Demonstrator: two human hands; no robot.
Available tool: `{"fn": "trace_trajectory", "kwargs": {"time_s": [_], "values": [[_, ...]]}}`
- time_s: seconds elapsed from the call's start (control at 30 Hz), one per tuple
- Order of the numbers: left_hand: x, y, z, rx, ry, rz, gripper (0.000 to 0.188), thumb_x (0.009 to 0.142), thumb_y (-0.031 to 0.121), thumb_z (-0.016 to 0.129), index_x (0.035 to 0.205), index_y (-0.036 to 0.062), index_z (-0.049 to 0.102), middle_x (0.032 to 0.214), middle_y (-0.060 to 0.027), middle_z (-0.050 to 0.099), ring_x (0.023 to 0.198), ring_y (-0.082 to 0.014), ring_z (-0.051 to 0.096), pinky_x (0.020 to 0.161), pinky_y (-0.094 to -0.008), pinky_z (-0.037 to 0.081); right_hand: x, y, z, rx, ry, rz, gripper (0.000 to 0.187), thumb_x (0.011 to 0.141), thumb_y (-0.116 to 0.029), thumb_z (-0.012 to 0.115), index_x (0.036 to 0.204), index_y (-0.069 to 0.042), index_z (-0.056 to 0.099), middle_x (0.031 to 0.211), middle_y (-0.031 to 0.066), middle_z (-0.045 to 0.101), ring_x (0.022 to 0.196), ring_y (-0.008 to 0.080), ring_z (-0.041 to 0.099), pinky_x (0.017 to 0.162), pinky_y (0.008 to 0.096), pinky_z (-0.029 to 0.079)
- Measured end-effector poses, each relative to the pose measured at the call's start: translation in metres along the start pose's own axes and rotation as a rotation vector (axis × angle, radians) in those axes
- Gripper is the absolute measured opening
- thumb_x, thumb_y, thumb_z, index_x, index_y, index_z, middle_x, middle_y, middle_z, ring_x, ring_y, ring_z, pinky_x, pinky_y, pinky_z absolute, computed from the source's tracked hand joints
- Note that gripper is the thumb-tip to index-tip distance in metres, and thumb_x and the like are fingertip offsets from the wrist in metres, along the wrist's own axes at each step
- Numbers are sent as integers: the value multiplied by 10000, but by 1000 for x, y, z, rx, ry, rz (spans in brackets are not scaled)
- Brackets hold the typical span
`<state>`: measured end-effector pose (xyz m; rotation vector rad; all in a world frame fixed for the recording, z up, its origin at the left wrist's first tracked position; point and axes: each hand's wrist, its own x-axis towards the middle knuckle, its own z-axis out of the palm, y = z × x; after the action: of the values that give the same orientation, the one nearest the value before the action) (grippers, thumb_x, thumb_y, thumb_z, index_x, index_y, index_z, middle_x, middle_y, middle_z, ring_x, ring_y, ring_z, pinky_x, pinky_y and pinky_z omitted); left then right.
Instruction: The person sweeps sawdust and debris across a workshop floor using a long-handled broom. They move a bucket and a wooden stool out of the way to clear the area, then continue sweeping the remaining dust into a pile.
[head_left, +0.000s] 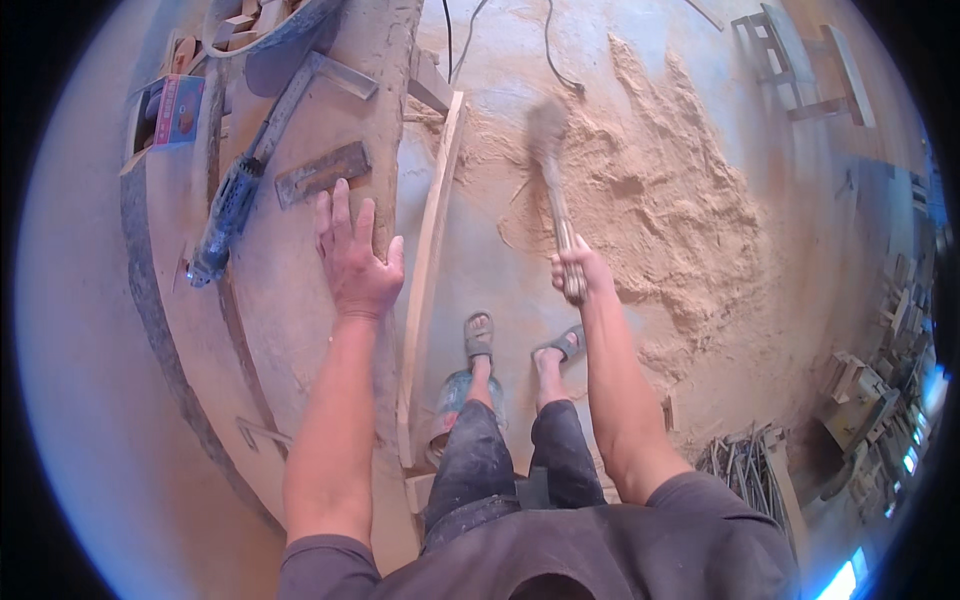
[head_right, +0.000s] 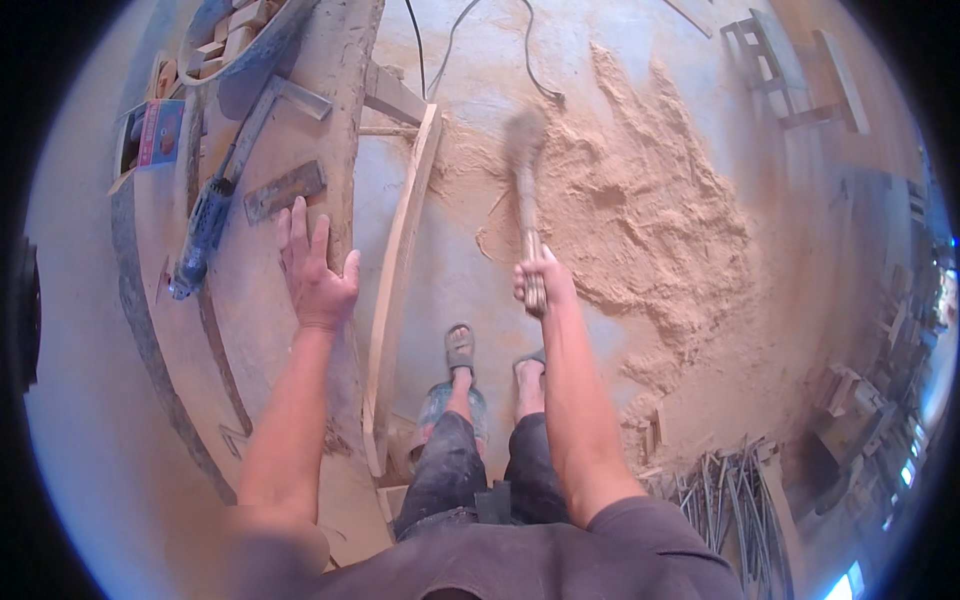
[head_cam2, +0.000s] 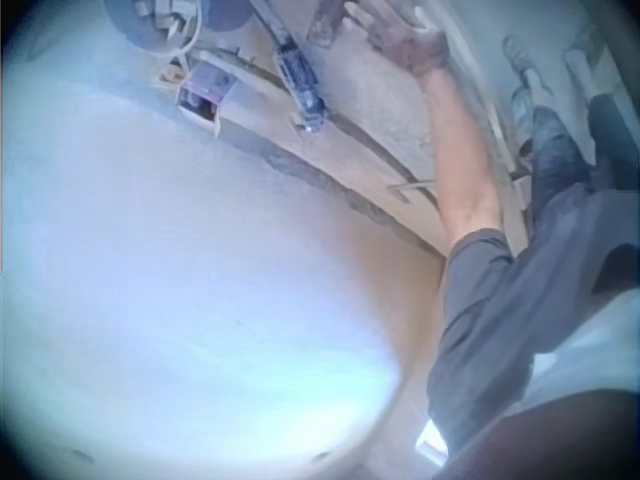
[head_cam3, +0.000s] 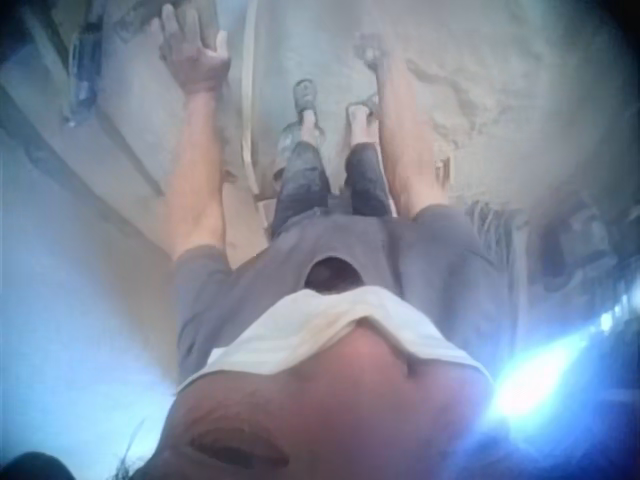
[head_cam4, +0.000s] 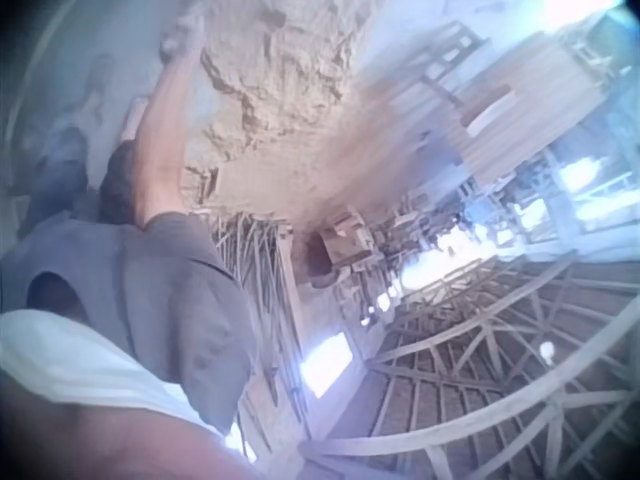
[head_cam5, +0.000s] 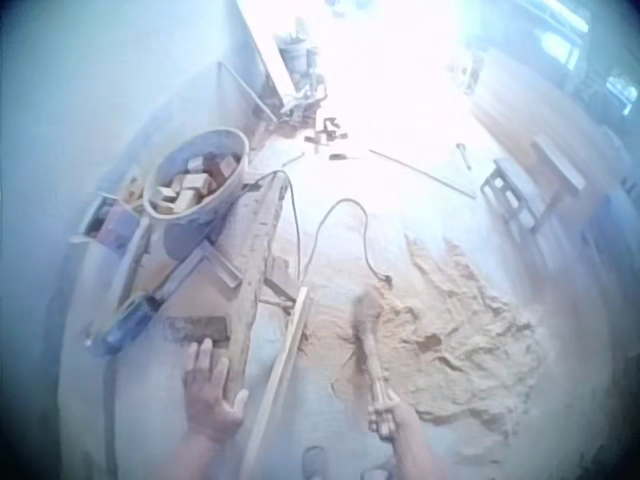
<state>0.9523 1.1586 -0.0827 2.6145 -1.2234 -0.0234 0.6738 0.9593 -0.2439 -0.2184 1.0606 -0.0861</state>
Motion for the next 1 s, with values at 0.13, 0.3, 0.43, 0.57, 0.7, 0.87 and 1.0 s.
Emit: {"fn": "trace_trajectory", "kwargs": {"time_s": [0.13, 0.3, 0.43, 0.57, 0.7, 0.87, 1.0], "values": [[-3, -1, -1, 19, -19, -10, 671, 704, 173, 797, 1315, 30, 562, 1585, -171, 318, 1473, -396, 249, 1196, -495, 238, -107, 56, -9, -48, 154, -91, 1017, 762, 57, 557, 1610, -187, 52, 800, 145, 604, 546, 220, 587, 444, 358, 494], [-5, -4, 7, 18, 5, 10, 662, 712, 176, 790, 1312, 18, 560, 1580, -181, 323, 1468, -405, 257, 1197, -494, 233, -142, 103, -6, -106, -35, 147, 1040, 729, 55, 589, 1617, -155, 89, 830, 145, 610, 560, 222, 599, 476, 359, 506], [-1, -3, 5, 30, 9, 39, 657, 717, 151, 783, 1315, 4, 552, 1576, -188, 336, 1461, -407, 273, 1194, -496, 232, -60, 141, -17, -426, -224, 209, 1010, 706, 48, 644, 1602, -145, 221, 858, 134, 617, 605, 201, 621, 538, 343, 523], [-7, -6, 15, 48, 9, 63, 657, 711, 119, 780, 1313, -2, 544, 1566, -205, 343, 1452, -420, 287, 1191, -499, 238, 85, 170, -39, -498, -371, 187, 983, 710, 76, 677, 1583, -183, 307, 867, 116, 630, 630, 178, 626, 587, 324, 534], [-9, -9, 22, 54, 2, 83, 674, 769, 108, 742, 1383, -22, 496, 1584, -176, 342, 1460, -357, 300, 1204, -441, 216, 212, 161, -2, -531, -459, 81, 987, 767, 29, 668, 1606, -218, 210, 895, 131, 640, 658, 191, 625, 559, 337, 520], [-9, -3, 27, 44, -23, 94, 661, 835, 101, 701, 1433, -37, 456, 1592, -156, 337, 1469, -299, 306, 1205, -400, 225, 252, 192, 30, 149, -385, 104, 908, 894, -94, 592, 1618, -186, 51, 924, 152, 631, 645, 231, 625, 530, 376, 533], [-8, 8, 26, 92, -45, 49, 671, 836, 110, 708, 1440, -30, 450, 1600, -138, 329, 1472, -299, 298, 1207, -402, 219, 165, 260, 18, 308, -285, 182, 876, 927, -71, 528, 1611, -166, -11, 881, 160, 616, 628, 231, 618, 498, 374, 526]]}}
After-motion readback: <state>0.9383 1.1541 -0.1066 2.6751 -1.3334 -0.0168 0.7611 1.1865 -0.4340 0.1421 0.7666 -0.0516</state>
